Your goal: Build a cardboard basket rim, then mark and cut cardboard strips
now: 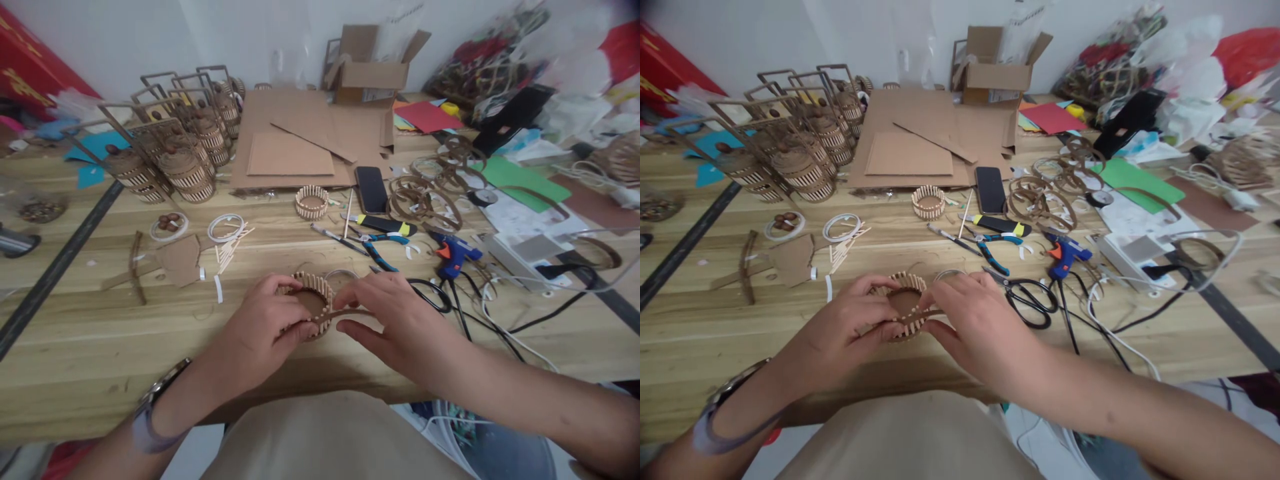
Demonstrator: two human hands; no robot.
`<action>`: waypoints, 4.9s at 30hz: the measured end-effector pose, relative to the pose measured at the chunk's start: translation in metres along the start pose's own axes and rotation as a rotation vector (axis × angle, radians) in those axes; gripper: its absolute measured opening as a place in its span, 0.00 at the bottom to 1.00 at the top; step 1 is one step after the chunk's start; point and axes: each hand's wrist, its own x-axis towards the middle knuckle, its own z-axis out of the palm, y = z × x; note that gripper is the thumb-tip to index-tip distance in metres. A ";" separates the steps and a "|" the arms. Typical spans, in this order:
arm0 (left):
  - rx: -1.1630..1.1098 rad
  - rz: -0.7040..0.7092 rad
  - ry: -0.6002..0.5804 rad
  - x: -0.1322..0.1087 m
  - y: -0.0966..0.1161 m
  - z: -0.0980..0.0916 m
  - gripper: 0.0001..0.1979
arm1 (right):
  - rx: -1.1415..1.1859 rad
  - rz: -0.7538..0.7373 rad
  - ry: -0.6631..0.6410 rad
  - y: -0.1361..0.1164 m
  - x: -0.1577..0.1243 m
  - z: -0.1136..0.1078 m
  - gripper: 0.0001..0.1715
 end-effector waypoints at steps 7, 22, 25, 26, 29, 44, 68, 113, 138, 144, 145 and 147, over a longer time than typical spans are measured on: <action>-0.021 -0.009 0.004 -0.003 -0.004 -0.002 0.11 | -0.015 -0.040 0.003 0.009 0.000 -0.005 0.07; -0.063 0.016 -0.123 -0.006 0.001 -0.009 0.13 | 0.013 -0.125 -0.254 0.008 0.010 -0.013 0.13; -0.064 0.033 -0.135 -0.007 -0.002 -0.009 0.15 | 0.011 -0.132 -0.283 0.005 0.012 -0.015 0.12; -0.064 0.042 -0.134 -0.008 -0.003 -0.008 0.15 | 0.010 -0.132 -0.294 0.003 0.013 -0.016 0.12; -0.052 0.059 -0.124 -0.010 -0.008 -0.009 0.16 | 0.004 -0.120 -0.330 -0.002 0.014 -0.016 0.11; -0.009 0.068 0.018 -0.008 0.011 0.004 0.13 | 0.055 0.008 -0.293 -0.010 0.012 -0.019 0.12; -0.019 0.102 -0.093 -0.022 -0.008 -0.004 0.11 | 0.104 -0.060 -0.386 -0.001 0.017 -0.016 0.08; -0.042 0.070 -0.014 -0.010 -0.014 -0.007 0.09 | 0.142 -0.036 -0.235 0.012 0.027 -0.002 0.14; -0.149 -0.034 0.042 0.009 -0.005 -0.006 0.12 | 0.373 -0.144 -0.251 0.012 0.039 -0.010 0.10; -0.180 -0.105 0.030 0.012 -0.012 -0.004 0.11 | 0.367 -0.098 -0.246 0.017 0.039 -0.007 0.08; -0.184 -0.099 0.031 0.013 -0.012 -0.004 0.11 | 0.358 -0.098 -0.252 0.016 0.039 -0.005 0.09; -0.190 -0.096 0.035 0.015 -0.012 -0.005 0.11 | 0.362 -0.089 -0.260 0.015 0.039 -0.002 0.10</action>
